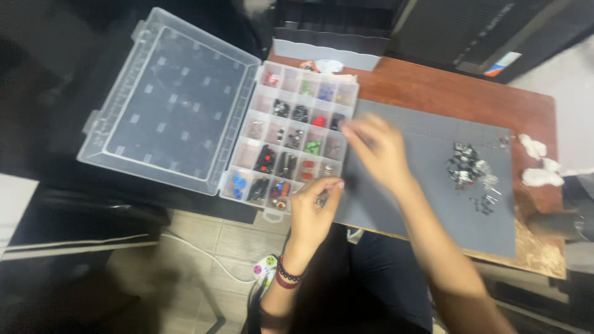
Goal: The person repeatedly picks small electronic components from a compartmentalized parts box and a gray mat, then joins them together by hand. The person handles the components one at a time, assembling them into small units and placing them back on the mat.
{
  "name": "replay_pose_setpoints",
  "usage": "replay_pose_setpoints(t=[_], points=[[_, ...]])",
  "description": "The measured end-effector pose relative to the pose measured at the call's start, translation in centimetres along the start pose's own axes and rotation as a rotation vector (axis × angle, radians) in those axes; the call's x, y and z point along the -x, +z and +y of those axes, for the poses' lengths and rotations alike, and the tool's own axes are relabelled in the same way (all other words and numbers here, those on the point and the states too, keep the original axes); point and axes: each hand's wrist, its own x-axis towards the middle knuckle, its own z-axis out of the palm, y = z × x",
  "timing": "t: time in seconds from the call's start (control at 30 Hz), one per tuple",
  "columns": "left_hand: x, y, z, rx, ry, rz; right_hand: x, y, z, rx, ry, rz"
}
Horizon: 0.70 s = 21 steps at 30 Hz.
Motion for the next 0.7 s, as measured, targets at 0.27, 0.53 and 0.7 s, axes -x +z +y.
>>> replay_pose_setpoints(t=[0.27, 0.53, 0.7], points=[[0.5, 4.7, -0.9, 0.009, 0.003, -0.134, 16.0, -8.9, 4.2, 0.219, 0.494, 0.208], [1.1, 9.6, 0.1, -0.025, 0.012, -0.219, 21.4, -15.4, 8.5, 0.437, 0.604, 0.298], [1.3, 11.0, 1.6, -0.046, 0.023, -0.252, 19.9, -16.4, 8.7, 0.509, 0.569, 0.269]])
